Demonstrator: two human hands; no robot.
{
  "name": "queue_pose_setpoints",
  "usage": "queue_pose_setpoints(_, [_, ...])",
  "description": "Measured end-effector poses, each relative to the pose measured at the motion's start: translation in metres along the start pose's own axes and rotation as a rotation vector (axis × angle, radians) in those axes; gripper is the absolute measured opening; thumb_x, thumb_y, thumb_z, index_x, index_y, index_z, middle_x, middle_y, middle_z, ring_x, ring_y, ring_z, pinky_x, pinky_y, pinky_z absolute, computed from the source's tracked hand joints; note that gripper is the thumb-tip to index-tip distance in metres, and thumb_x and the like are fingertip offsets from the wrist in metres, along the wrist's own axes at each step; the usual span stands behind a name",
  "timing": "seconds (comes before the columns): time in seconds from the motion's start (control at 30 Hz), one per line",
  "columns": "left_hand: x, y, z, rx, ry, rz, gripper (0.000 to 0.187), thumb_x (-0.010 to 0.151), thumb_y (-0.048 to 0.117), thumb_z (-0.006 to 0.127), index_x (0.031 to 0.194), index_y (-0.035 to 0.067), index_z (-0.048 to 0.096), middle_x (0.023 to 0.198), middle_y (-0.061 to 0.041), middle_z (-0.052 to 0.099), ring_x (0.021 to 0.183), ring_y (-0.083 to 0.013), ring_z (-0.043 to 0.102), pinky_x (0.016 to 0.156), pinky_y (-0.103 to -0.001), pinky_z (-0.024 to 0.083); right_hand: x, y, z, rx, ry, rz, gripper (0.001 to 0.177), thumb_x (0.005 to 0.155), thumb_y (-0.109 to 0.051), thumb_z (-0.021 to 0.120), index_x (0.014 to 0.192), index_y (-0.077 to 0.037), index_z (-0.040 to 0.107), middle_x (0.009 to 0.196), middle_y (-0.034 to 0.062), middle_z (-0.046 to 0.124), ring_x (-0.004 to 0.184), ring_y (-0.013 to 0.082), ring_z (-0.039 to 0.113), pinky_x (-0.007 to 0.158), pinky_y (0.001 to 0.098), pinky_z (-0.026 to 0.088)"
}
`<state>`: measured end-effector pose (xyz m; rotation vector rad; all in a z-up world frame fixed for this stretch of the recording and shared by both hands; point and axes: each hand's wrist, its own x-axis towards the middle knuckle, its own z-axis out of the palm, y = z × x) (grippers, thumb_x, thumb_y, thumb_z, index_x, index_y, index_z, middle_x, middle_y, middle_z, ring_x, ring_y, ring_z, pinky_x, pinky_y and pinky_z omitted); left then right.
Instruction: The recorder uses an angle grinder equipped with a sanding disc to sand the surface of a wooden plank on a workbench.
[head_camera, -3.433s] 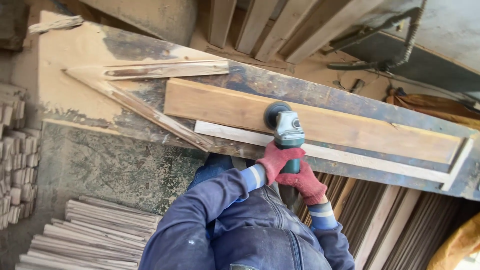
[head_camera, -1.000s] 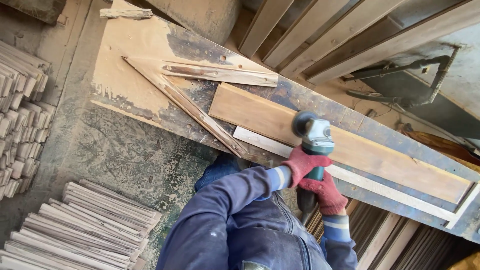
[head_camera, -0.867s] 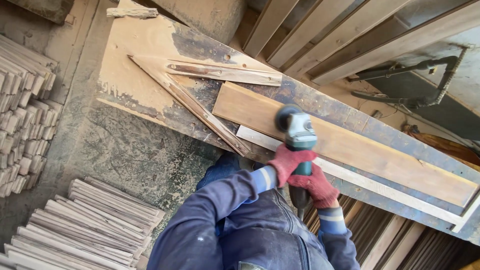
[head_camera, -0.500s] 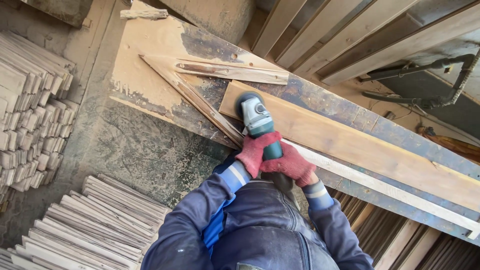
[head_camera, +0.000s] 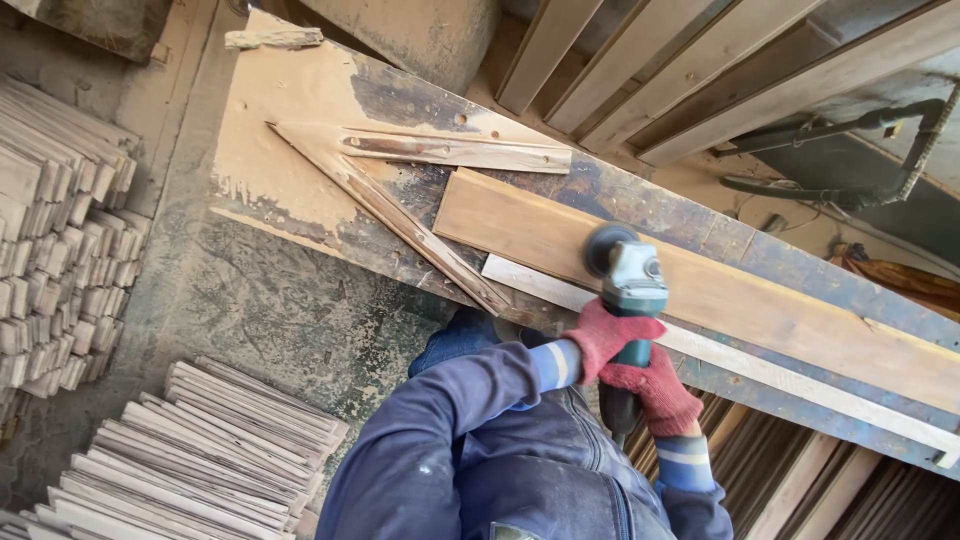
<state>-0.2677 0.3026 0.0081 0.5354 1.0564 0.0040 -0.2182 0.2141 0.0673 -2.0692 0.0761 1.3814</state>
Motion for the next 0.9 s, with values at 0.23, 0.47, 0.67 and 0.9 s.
queue_pose_setpoints(0.23, [0.005,0.032,-0.066,-0.043,0.173,0.054,0.055,0.06,0.023,0.096,0.107,0.005,0.075,0.091,-0.016,0.074,0.088,-0.0297,0.073,0.076,-0.047,0.057,0.007,-0.062,0.055,-0.074,-0.148,-0.058,0.068,0.042,-0.016,0.101,0.104,-0.006,0.075,0.083,0.0129,0.071,0.079,0.0289,0.069,0.069,0.0403,0.057])
queue_pose_setpoints(0.47, [-0.001,0.062,-0.115,-0.182,0.132,0.071,0.039,0.075,0.029,0.078,0.107,0.007,0.072,0.081,-0.012,0.069,0.064,-0.0235,0.066,0.054,-0.039,0.055,0.04,-0.076,0.072,-0.301,-0.394,-0.182,0.091,0.044,-0.044,0.1,0.124,-0.015,0.07,0.111,0.0131,0.074,0.114,0.0336,0.068,0.096,0.0445,0.054])
queue_pose_setpoints(0.67, [0.0,0.045,-0.032,-0.191,0.084,0.138,0.034,0.076,0.013,0.08,0.107,0.004,0.07,0.096,-0.016,0.075,0.086,-0.0266,0.073,0.073,-0.043,0.06,0.038,-0.034,-0.001,-0.167,-0.299,-0.137,0.092,0.046,-0.044,0.1,0.127,-0.015,0.068,0.114,0.0135,0.072,0.115,0.0329,0.067,0.096,0.0452,0.055])
queue_pose_setpoints(0.9, [0.061,-0.062,0.124,0.156,0.04,-0.073,0.057,0.059,0.01,0.097,0.107,-0.002,0.068,0.082,-0.019,0.072,0.075,-0.0324,0.074,0.067,-0.051,0.059,0.036,0.068,-0.134,0.299,0.006,-0.075,0.078,0.049,-0.025,0.104,0.118,-0.012,0.069,0.095,0.0105,0.069,0.094,0.0263,0.068,0.076,0.0399,0.053])
